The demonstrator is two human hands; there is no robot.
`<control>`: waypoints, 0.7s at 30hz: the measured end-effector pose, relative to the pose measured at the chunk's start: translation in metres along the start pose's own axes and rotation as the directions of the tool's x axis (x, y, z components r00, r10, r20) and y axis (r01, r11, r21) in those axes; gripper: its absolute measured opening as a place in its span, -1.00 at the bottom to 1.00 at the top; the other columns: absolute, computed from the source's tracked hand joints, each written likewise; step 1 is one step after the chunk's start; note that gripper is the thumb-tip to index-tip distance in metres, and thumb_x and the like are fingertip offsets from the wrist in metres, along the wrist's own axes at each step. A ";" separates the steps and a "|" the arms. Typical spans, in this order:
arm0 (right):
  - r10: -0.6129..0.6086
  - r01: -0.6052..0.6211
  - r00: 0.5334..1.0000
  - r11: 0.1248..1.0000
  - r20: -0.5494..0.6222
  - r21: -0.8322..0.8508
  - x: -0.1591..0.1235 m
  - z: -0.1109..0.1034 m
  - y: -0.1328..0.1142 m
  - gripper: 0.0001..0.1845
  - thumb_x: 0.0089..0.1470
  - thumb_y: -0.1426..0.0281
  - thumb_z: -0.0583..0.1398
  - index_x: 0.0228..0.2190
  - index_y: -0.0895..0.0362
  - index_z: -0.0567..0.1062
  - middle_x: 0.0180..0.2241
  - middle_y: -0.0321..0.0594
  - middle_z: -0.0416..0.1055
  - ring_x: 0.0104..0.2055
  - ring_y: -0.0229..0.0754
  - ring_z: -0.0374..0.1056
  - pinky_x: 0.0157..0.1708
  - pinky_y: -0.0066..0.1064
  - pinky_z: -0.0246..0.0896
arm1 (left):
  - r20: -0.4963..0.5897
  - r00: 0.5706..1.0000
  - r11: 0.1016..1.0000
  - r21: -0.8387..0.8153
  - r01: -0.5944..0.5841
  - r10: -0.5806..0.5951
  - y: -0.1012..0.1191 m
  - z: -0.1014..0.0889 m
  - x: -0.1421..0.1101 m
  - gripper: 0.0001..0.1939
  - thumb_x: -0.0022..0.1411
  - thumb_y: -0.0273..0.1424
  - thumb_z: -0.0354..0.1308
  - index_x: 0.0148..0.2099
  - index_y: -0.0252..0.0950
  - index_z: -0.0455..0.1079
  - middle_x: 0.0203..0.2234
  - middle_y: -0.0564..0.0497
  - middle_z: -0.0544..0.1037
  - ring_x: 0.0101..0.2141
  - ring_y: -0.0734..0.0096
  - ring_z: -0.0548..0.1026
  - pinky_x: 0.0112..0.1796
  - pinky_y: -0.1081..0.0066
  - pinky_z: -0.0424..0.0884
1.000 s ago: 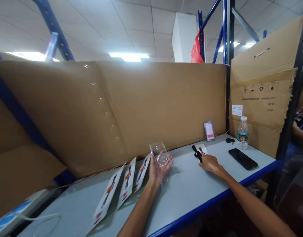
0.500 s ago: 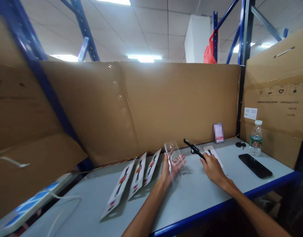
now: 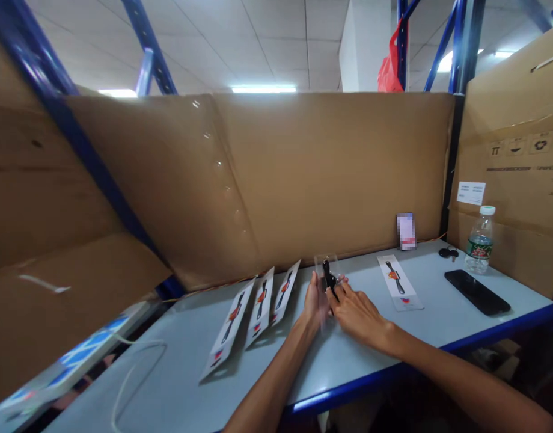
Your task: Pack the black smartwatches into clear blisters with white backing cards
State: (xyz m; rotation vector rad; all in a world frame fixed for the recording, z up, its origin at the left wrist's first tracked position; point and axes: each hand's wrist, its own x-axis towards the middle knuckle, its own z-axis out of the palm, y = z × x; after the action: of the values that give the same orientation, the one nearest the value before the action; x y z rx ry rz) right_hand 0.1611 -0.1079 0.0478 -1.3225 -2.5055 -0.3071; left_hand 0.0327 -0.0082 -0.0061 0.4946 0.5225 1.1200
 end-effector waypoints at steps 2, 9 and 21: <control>-0.028 0.029 1.000 0.997 -0.012 0.073 -0.003 -0.002 0.004 -0.49 0.17 0.51 0.07 0.16 0.27 0.34 0.11 0.16 0.36 0.27 0.16 0.15 0.12 -0.02 0.21 | -0.023 1.000 1.000 0.021 -0.004 0.004 -0.001 0.004 -0.002 -0.46 0.39 -0.07 -0.10 0.02 -0.41 0.46 -0.24 -0.26 0.64 -0.21 0.03 0.63 -0.08 0.04 0.51; 0.158 -0.161 0.987 0.950 0.034 0.266 -0.007 -0.017 0.036 -0.65 0.22 0.39 0.07 -0.02 0.08 0.52 0.10 -0.08 0.41 0.19 0.01 0.22 0.14 -0.16 0.11 | -0.151 0.988 0.993 -0.107 -0.044 0.027 0.006 0.010 -0.003 -0.47 0.43 -0.17 -0.20 0.13 -0.46 0.36 -0.21 -0.34 0.61 -0.25 0.00 0.63 -0.22 0.00 0.58; 0.690 -0.708 0.680 0.706 0.248 -0.023 -0.094 -0.005 0.124 -0.13 0.04 0.17 0.31 0.24 0.31 0.18 0.07 0.28 0.35 0.14 0.23 0.25 -0.02 -0.12 0.14 | -0.236 0.944 0.932 -0.226 -0.283 0.229 0.037 0.008 -0.007 -0.44 0.43 -0.08 -0.22 0.19 -0.32 0.33 -0.17 -0.26 0.57 -0.20 0.09 0.62 -0.16 -0.01 0.56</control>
State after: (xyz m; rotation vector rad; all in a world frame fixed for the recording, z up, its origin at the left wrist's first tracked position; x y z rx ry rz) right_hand 0.3151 -0.1124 0.0262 -2.2633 -1.9143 0.1356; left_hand 0.0093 -0.0030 0.0237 0.2228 0.4914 1.4802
